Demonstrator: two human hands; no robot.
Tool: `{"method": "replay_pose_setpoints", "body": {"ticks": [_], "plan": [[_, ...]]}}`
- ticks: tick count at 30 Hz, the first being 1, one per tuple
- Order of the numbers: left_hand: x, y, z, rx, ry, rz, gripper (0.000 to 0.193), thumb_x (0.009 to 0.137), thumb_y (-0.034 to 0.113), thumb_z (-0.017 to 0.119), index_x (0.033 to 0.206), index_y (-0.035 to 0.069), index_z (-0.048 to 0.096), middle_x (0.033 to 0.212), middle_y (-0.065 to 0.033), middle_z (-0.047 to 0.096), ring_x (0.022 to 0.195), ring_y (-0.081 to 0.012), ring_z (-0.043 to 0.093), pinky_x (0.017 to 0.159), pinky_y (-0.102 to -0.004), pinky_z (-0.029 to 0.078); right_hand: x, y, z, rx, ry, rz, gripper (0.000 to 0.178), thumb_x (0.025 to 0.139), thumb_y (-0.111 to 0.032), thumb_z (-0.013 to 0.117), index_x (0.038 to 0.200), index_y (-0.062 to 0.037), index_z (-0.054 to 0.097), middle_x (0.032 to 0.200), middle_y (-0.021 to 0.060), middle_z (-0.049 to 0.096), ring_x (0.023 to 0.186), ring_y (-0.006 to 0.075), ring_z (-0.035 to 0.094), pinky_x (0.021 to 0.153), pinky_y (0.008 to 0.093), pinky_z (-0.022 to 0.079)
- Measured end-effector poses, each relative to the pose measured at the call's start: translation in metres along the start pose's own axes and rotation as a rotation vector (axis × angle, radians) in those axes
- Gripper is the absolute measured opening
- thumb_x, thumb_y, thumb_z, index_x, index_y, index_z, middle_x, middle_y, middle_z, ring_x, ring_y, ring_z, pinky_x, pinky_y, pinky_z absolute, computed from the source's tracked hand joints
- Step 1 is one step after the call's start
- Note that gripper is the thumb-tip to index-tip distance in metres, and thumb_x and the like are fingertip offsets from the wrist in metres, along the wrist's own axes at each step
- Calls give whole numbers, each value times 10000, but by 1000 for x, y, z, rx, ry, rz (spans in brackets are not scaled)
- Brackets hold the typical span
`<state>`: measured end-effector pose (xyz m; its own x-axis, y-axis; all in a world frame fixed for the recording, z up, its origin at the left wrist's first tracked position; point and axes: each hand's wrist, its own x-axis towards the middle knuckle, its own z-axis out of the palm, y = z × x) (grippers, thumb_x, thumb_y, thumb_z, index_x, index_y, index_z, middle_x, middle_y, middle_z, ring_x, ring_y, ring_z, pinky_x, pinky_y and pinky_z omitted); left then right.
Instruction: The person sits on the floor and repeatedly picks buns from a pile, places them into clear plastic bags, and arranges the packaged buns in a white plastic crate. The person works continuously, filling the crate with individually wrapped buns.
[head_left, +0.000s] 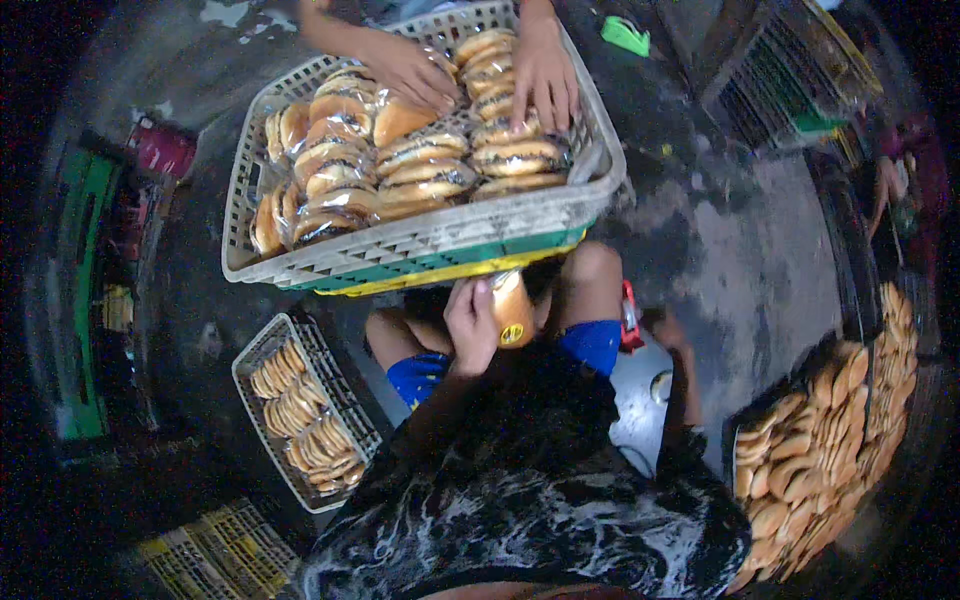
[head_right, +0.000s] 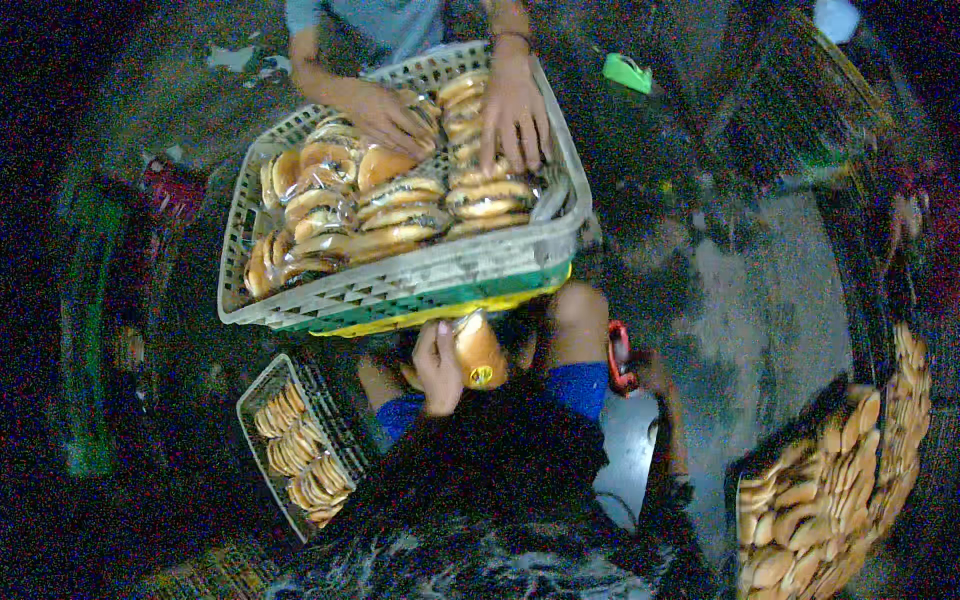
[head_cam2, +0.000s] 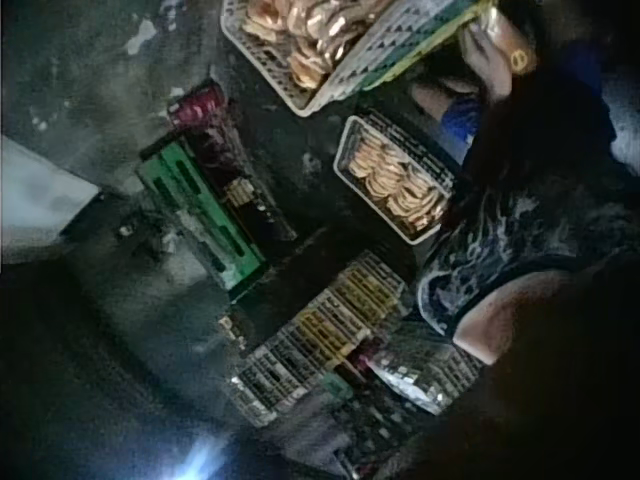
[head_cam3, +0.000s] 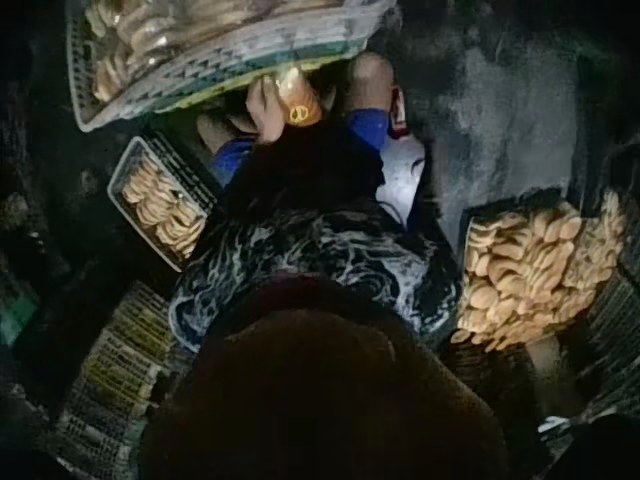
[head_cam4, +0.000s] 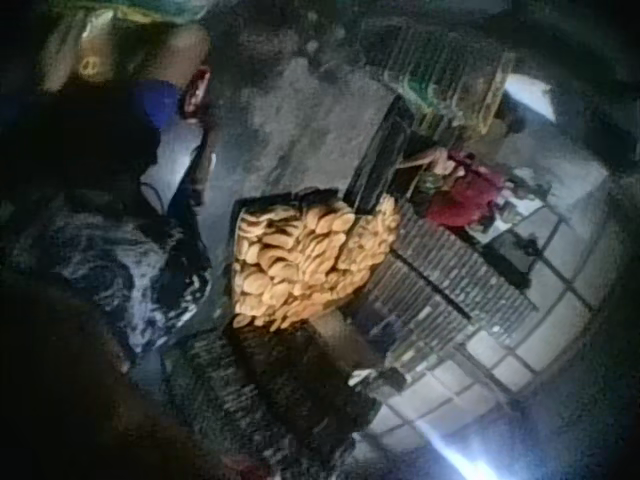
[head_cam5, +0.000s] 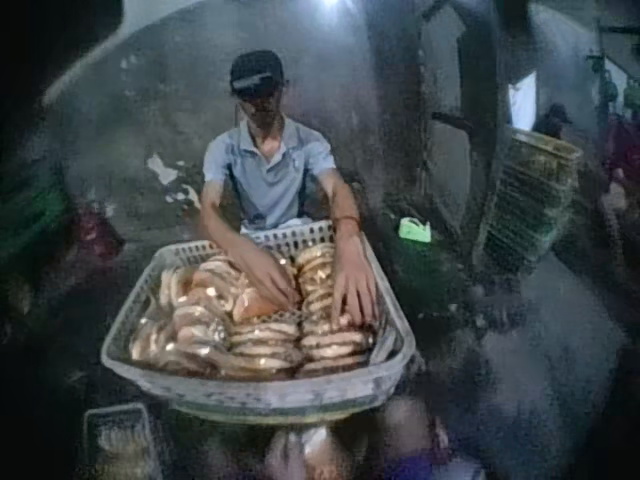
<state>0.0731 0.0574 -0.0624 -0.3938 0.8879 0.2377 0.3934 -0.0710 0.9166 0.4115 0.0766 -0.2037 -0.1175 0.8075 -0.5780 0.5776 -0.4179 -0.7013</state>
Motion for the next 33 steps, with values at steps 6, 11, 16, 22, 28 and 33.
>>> {"method": "replay_pose_setpoints", "body": {"ticks": [6,11,16,22,28,33], "plan": [[11,13,-3,20,-66,566,161,771,134,534,784,-25,553,795,-153,558,699,-294,551,646,-352,447,-64,-266,34,215,-321,-1112,227,797,-174,542,961,-24,586,1106,128,527,1014,195,494,853,289,388],[21,24,-32,-34,37,689,297,843,259,458,791,-23,536,796,-156,571,713,-272,555,668,-355,455,-18,-296,58,-352,-461,-729,356,722,-248,580,978,-3,560,907,132,586,869,230,540,768,315,425],[28,18,-37,-24,93,322,141,808,104,503,801,-34,532,768,-145,565,688,-263,555,644,-329,445,-29,-300,97,780,-453,-399,271,811,-181,537,1011,2,530,952,63,559,877,141,510,791,271,408],[146,102,-60,-161,120,328,219,852,187,456,801,-7,545,725,-96,556,666,-178,506,638,-280,416,-41,-342,71,190,-11,-915,464,755,-347,604,1060,-6,523,937,147,598,864,216,574,795,328,431],[307,55,-17,568,-358,801,246,804,223,526,916,5,549,857,-161,573,824,-303,539,751,-365,414,-7,-372,35,-512,649,-825,508,781,-448,494,954,27,548,896,207,580,820,347,568,742,415,452],[392,-68,27,741,-422,922,446,786,378,518,1084,50,458,899,-165,588,868,-296,554,784,-367,431,-4,-369,39,-458,680,-734,457,775,-442,499,858,1,569,844,214,576,804,347,566,693,422,456]]}}
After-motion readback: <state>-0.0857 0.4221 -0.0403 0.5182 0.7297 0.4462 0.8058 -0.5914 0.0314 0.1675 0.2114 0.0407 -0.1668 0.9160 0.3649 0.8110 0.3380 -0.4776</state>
